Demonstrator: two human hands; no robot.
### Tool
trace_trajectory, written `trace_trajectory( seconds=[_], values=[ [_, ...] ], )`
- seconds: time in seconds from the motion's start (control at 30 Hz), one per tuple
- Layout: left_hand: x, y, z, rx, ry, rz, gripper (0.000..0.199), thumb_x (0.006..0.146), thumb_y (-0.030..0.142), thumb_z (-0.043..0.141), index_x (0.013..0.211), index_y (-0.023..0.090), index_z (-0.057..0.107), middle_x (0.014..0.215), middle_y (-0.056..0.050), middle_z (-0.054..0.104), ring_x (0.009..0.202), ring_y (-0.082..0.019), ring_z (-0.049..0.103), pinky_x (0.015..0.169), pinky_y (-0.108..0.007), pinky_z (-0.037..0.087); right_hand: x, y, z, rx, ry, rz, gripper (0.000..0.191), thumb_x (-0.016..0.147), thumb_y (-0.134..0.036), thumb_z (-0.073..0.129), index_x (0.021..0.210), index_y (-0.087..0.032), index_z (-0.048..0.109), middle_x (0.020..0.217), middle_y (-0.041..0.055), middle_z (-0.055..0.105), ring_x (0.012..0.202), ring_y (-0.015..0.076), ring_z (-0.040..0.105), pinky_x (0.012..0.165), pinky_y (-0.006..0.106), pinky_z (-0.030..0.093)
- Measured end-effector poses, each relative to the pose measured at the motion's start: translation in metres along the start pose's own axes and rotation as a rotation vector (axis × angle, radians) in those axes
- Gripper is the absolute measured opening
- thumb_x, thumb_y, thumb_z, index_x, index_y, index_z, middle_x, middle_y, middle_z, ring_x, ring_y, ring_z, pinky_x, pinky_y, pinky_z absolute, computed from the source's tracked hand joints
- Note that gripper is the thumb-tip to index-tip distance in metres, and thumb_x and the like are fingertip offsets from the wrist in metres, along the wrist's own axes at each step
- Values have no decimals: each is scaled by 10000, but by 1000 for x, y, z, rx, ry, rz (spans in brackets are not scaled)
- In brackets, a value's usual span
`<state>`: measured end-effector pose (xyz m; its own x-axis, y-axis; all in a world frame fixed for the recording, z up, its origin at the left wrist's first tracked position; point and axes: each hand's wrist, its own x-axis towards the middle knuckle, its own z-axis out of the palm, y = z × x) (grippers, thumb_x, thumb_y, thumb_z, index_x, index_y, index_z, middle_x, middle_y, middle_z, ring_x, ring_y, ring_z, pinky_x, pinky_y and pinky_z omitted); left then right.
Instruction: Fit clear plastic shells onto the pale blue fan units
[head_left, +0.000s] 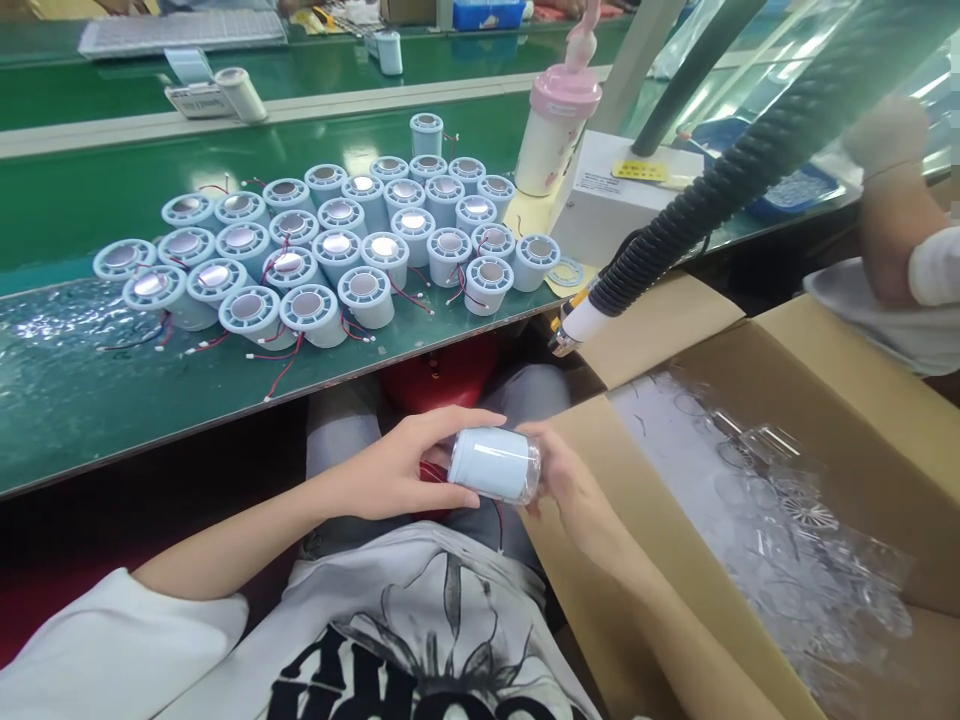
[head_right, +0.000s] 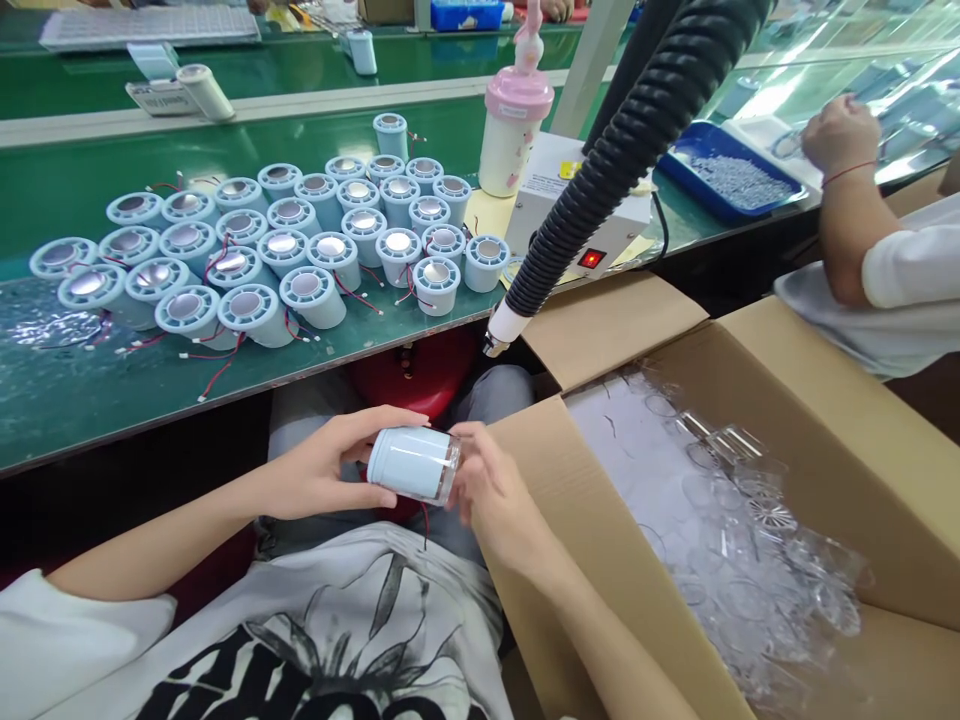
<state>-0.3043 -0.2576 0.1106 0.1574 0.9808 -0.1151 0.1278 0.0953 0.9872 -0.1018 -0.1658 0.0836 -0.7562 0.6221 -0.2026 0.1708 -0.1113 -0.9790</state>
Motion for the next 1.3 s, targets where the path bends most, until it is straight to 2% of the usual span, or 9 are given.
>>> trace_trajectory(
  seconds=[0.03, 0.13, 0.2, 0.33, 0.57, 0.7, 0.93, 1.13, 1.3],
  values=[
    [0, 1, 0, -31, 2, -47, 646, 748, 293, 738, 1338, 264, 478, 1270, -85, 561, 1096, -227, 598, 889, -315, 542, -2, 1, -3, -117, 40, -182, 681, 789, -720, 500, 1221, -193, 480, 1113, 150, 651, 866, 225, 679, 633, 314, 578],
    [-1, 1, -2, -102, -11, -142, 680, 758, 327, 726, 1372, 250, 445, 1230, -94, 589, 1015, -233, 632, 833, -328, 561, -5, 0, -10, -460, -3, -580, 498, 860, -317, 647, 1313, -308, 441, 1463, 109, 414, 1302, 259, 459, 1021, 446, 458],
    [0, 1, -3, -115, -34, -126, 688, 760, 322, 726, 1382, 246, 441, 1253, -100, 584, 1020, -238, 634, 842, -332, 556, -6, 0, -13, -510, -64, -605, 467, 879, -194, 613, 1304, -327, 472, 1439, 88, 458, 1295, 240, 476, 1029, 428, 463],
    [0, 0, -6, -77, -86, 43, 728, 733, 237, 757, 1389, 269, 444, 1379, -97, 511, 1200, -251, 553, 984, -343, 494, -8, 2, -12, -308, -94, -458, 625, 817, -300, 703, 1376, -290, 424, 1371, 105, 538, 1237, 259, 538, 951, 388, 539],
    [-7, -2, -12, 82, -68, 212, 890, 643, 158, 818, 1415, 299, 398, 1424, -89, 488, 1281, -254, 502, 1071, -367, 427, -12, -7, -4, -519, 30, -861, 639, 794, 53, 574, 1315, -313, 522, 1388, 80, 518, 1213, 235, 549, 951, 397, 542],
    [-9, 0, -14, 213, -75, 316, 888, 645, 175, 817, 1421, 267, 396, 1402, -117, 513, 1272, -269, 509, 1079, -381, 411, -15, -12, -2, -551, 27, -922, 669, 768, 94, 556, 1323, -279, 532, 1390, 102, 512, 1228, 277, 524, 940, 451, 542],
    [-10, 5, -16, 244, -88, 344, 872, 663, 203, 810, 1425, 252, 391, 1401, -130, 514, 1263, -272, 518, 1076, -370, 408, -20, -16, -5, -530, 16, -871, 686, 770, 47, 610, 1339, -324, 512, 1399, 82, 516, 1200, 264, 563, 943, 425, 546],
    [-10, 0, -14, 189, -143, 354, 858, 678, 249, 805, 1428, 293, 390, 1462, -118, 445, 1324, -287, 453, 1105, -403, 372, -23, -14, -1, -69, -69, -332, 595, 754, -367, 757, 1306, -342, 536, 1222, 56, 657, 1070, 236, 649, 859, 331, 582],
    [-13, -2, -9, -21, -130, 80, 750, 752, 248, 744, 1421, 278, 406, 1464, -104, 442, 1296, -276, 487, 1058, -388, 436, -23, -12, 2, 142, -62, -117, 476, 725, -338, 787, 1182, -312, 656, 1097, 41, 705, 947, 220, 681, 776, 303, 592]
  ],
)
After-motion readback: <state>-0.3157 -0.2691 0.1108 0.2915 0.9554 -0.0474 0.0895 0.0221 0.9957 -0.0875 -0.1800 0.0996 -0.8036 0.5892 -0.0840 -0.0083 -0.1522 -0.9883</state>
